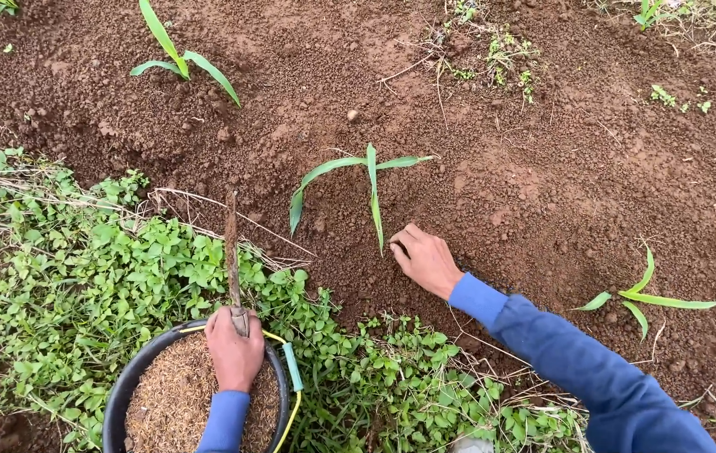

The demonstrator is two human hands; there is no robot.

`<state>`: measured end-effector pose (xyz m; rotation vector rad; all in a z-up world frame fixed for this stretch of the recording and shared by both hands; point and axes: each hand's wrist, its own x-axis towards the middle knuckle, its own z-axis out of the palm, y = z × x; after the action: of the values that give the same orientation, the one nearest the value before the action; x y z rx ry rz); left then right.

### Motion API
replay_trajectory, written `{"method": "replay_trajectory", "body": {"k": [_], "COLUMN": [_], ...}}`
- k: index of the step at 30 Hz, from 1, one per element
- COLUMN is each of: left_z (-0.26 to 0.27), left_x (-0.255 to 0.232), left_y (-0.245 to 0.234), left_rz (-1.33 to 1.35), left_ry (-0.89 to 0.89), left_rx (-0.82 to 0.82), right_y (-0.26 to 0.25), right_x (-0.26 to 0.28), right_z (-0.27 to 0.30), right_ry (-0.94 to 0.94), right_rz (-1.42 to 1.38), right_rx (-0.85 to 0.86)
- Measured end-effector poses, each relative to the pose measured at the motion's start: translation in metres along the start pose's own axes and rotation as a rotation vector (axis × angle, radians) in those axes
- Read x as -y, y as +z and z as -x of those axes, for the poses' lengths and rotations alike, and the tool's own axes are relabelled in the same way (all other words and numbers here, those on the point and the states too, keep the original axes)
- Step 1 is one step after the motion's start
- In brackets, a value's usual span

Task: The person plants small seedlings into the soil using a stick to make holes and a bucket of seeds. They place seeds into the holes, cover them with soil, and pat the ground down around the plants.

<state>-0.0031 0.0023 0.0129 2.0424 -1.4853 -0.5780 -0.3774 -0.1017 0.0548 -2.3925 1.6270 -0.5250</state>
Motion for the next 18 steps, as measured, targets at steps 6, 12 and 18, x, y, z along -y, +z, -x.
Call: {"method": "replay_trajectory", "body": {"k": [6, 12, 18], "left_z": [0.000, 0.001, 0.002], "left_x": [0.000, 0.000, -0.003], "left_y": [0.000, 0.000, -0.002], "left_rz": [0.022, 0.034, 0.031], "left_ry": [0.005, 0.019, 0.001], "left_rx": [-0.009, -0.012, -0.005], "right_y": [0.014, 0.034, 0.003], "right_x": [-0.009, -0.012, 0.034], "right_z": [0.002, 0.003, 0.020], "right_ry": [-0.092, -0.104, -0.015], "right_rz": [0.057, 0.133, 0.012], "right_rx": [-0.017, 0.077, 0.365]}}
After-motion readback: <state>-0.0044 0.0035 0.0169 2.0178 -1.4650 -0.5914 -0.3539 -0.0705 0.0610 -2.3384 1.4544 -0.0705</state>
